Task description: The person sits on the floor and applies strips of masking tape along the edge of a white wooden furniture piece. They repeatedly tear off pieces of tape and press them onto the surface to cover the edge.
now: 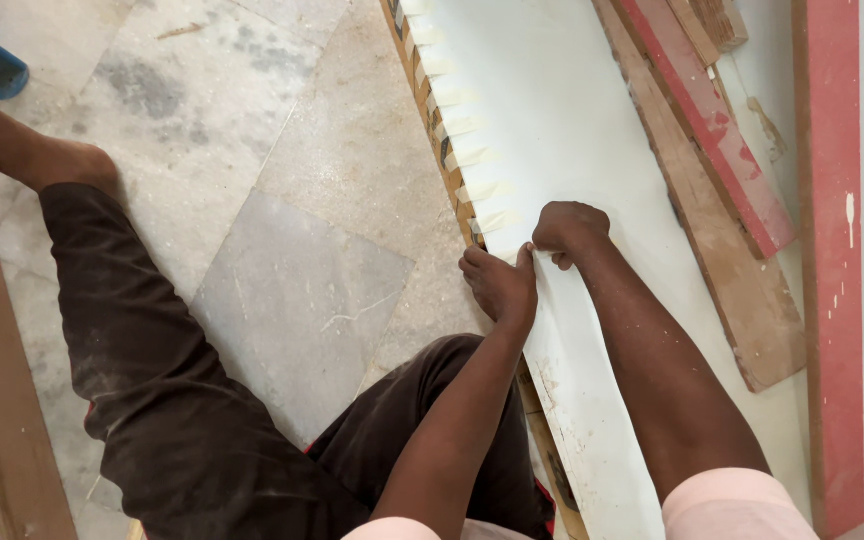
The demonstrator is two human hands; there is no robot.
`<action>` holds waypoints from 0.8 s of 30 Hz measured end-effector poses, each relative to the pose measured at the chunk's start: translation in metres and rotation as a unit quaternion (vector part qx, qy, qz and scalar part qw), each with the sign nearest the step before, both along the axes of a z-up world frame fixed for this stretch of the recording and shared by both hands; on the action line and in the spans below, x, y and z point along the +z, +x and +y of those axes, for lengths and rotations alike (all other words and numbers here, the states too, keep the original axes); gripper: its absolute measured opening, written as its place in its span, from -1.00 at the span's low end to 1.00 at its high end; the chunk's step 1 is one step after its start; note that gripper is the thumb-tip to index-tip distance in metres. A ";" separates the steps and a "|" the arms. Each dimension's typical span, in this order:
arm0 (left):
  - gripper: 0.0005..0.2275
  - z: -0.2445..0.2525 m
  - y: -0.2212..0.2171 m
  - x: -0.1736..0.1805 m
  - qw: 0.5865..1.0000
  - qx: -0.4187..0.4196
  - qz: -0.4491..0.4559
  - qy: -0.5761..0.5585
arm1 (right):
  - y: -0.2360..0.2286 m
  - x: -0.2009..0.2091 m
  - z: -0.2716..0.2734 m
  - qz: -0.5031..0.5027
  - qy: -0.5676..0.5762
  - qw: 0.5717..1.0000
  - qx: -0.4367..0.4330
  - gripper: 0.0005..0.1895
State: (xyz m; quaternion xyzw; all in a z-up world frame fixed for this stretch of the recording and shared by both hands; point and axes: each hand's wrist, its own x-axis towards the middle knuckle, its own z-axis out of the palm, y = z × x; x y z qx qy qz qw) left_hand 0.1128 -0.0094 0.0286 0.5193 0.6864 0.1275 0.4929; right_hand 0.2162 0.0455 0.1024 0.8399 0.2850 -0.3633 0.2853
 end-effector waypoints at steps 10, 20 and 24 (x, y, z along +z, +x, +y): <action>-0.33 -0.004 0.003 -0.001 1.000 -0.003 0.023 -0.001 | 0.021 -0.067 -0.023 -0.105 0.077 0.991 -0.007 -0.76; -0.35 0.002 -0.004 0.009 0.999 -0.010 -0.013 -0.034 | 0.020 -0.043 -0.130 -0.281 0.334 0.900 -0.023 -0.08; -0.57 0.002 -0.019 0.004 0.986 0.065 -0.136 -0.070 | -0.034 -0.056 -0.099 -0.291 0.404 0.867 0.017 0.22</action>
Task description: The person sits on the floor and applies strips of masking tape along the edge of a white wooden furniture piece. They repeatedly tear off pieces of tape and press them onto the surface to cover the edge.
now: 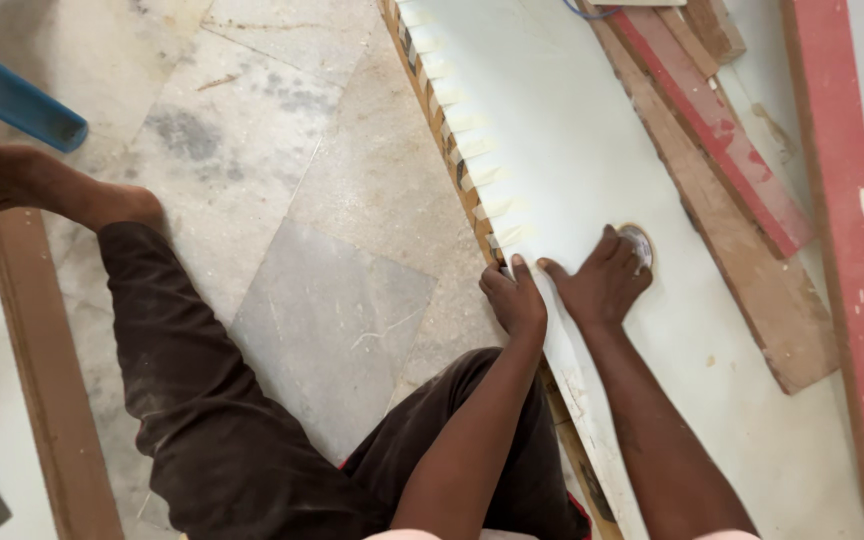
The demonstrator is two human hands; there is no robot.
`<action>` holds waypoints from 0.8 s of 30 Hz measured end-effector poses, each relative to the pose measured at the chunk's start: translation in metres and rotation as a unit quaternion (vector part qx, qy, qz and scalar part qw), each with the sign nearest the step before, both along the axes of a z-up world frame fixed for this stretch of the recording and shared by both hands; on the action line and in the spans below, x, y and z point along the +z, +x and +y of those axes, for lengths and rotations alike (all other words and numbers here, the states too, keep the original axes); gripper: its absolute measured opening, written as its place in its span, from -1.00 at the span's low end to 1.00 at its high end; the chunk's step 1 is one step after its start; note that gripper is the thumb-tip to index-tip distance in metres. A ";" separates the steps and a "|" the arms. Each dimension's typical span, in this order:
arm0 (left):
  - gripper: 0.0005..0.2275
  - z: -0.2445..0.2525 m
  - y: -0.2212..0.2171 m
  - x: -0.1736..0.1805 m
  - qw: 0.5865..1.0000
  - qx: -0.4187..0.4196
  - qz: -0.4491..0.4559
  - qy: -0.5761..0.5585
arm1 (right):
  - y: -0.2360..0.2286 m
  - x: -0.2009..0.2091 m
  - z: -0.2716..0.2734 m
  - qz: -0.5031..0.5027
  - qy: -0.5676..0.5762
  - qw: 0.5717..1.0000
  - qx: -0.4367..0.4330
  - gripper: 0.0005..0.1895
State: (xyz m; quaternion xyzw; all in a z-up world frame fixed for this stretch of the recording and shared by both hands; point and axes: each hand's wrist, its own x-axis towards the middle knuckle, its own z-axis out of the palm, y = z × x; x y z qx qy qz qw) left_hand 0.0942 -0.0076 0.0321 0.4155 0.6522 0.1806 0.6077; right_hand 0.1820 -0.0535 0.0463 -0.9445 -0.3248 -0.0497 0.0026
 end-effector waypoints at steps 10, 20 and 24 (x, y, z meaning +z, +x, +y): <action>-0.73 0.009 0.004 -0.052 0.971 0.187 -0.127 -0.079 | -0.004 -0.030 -0.013 0.024 0.097 0.994 -0.034 0.13; -0.71 0.023 0.008 -0.089 0.988 0.035 0.124 -0.083 | 0.015 -0.048 -0.024 -0.022 0.139 0.990 0.015 -0.24; -0.68 0.023 0.015 -0.110 0.972 0.219 -0.081 -0.014 | 0.014 -0.051 -0.022 -0.044 0.145 0.988 0.012 -0.38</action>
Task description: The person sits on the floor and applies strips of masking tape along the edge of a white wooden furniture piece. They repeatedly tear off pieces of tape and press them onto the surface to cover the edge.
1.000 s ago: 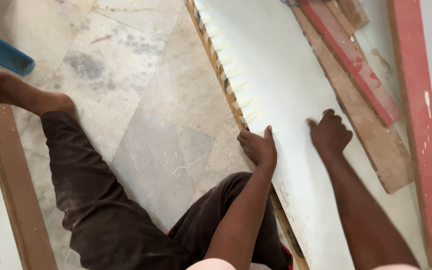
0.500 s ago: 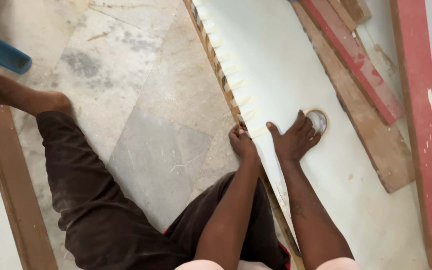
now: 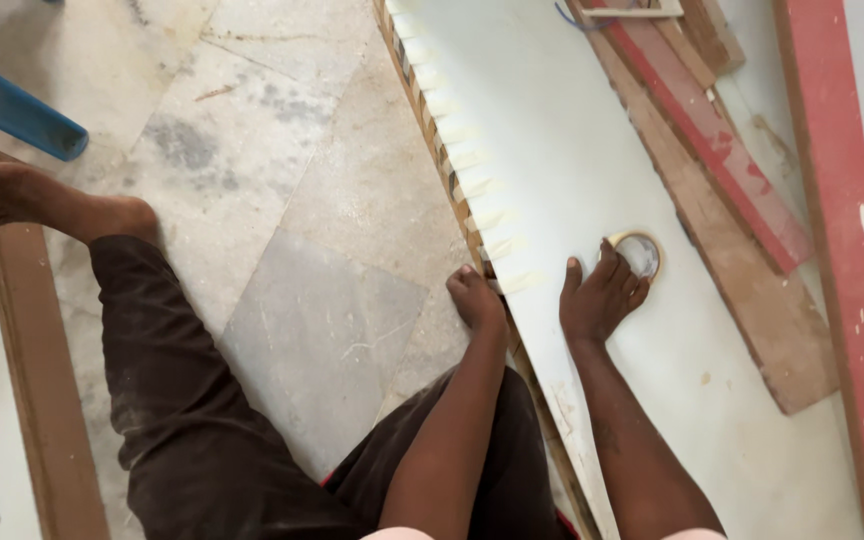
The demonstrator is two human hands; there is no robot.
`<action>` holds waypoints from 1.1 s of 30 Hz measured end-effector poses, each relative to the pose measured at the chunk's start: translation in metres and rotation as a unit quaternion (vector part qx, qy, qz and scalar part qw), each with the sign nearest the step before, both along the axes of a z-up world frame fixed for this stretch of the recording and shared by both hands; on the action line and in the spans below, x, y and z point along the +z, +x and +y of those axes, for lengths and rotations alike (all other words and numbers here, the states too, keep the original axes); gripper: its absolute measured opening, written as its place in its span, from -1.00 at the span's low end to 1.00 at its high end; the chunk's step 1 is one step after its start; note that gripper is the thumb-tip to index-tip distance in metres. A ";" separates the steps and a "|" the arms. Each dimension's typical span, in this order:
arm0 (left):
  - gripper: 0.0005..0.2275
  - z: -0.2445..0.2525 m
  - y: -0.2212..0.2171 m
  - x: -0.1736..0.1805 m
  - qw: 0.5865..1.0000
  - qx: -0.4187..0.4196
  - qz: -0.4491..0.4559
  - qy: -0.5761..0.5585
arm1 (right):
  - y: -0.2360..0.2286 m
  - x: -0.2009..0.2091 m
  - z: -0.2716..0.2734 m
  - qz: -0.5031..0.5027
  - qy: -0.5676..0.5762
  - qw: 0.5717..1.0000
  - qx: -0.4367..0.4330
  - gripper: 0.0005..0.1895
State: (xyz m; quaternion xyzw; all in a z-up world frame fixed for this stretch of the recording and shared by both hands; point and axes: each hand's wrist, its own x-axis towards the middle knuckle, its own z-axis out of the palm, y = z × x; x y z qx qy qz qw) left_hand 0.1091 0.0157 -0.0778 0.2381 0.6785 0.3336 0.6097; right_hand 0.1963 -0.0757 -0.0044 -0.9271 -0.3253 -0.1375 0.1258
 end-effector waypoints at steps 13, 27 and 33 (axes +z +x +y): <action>-0.73 0.058 -0.005 0.044 0.934 -0.247 0.236 0.100 | -0.004 0.006 0.009 -0.005 -0.077 0.996 0.040 -0.40; -0.36 0.018 -0.073 0.026 0.941 -0.234 -0.243 -0.041 | -0.005 0.004 0.004 -0.017 -0.060 0.996 0.056 -0.46; -0.24 0.015 -0.067 0.014 0.935 -0.221 -0.273 -0.050 | -0.004 0.004 0.006 -0.014 -0.050 0.997 0.056 -0.44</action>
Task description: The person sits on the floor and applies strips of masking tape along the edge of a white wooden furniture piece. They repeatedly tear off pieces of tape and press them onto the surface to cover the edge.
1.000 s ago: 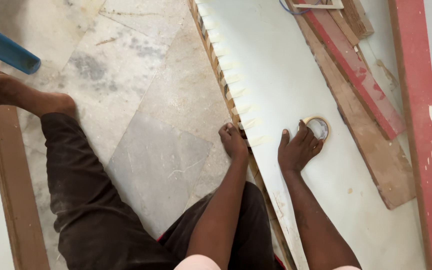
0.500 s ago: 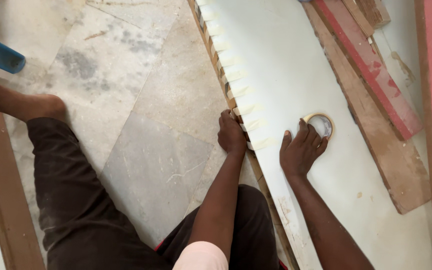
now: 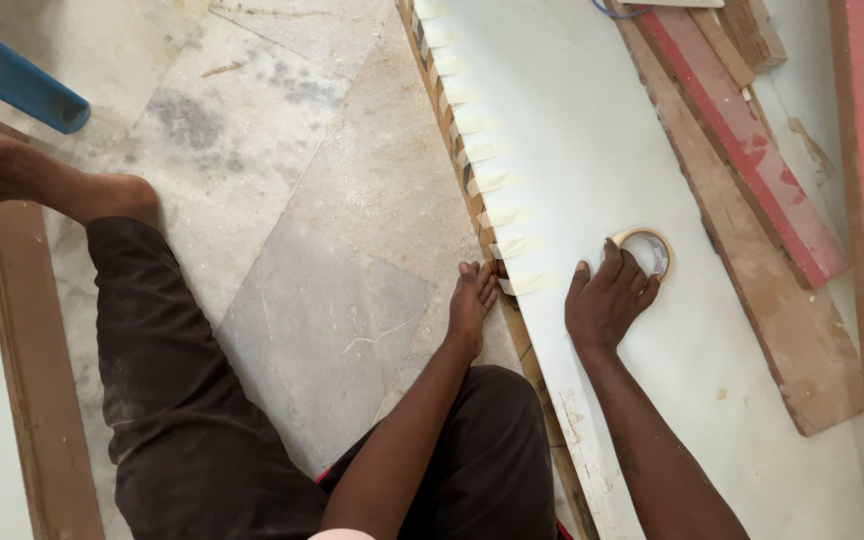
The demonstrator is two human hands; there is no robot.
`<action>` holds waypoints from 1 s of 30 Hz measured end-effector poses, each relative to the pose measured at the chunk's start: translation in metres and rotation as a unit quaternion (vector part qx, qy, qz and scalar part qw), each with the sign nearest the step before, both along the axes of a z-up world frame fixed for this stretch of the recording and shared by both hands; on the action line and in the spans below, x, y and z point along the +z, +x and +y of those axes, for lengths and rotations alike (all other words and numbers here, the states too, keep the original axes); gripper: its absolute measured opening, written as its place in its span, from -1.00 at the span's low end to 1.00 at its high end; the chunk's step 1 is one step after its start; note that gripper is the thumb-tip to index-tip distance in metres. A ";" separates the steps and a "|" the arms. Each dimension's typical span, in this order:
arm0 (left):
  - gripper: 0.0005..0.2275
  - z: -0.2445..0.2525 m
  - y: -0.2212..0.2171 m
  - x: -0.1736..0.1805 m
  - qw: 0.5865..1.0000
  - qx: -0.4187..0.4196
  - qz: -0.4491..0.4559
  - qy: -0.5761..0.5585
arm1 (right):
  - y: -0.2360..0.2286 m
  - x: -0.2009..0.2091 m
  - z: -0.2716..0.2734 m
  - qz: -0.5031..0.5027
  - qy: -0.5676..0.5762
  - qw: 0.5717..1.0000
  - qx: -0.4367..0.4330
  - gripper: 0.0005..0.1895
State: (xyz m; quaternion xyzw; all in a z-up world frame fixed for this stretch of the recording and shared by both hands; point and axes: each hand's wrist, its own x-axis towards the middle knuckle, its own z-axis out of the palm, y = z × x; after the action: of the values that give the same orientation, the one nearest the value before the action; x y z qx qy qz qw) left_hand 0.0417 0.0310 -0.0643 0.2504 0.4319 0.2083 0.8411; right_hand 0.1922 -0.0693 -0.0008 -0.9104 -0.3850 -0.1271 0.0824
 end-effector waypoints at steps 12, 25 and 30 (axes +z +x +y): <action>-0.24 0.061 0.035 -0.027 0.992 0.086 -0.013 0.090 | 0.003 0.003 0.000 0.051 -0.009 0.999 0.014 -0.45; -0.25 0.225 0.085 -0.056 0.986 0.091 -0.011 0.140 | 0.010 0.002 -0.003 0.114 0.013 0.993 0.014 -0.39; -0.12 0.329 0.114 -0.070 0.981 0.076 0.042 0.171 | 0.012 -0.008 -0.014 0.128 0.023 0.991 0.020 -0.42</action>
State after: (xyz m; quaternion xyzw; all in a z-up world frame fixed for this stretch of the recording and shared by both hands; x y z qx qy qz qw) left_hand 0.1555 0.3605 -0.1342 0.3660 0.4426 0.3314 0.7486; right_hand 0.2038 -0.0834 -0.0083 -0.9092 -0.3865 -0.0164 0.1541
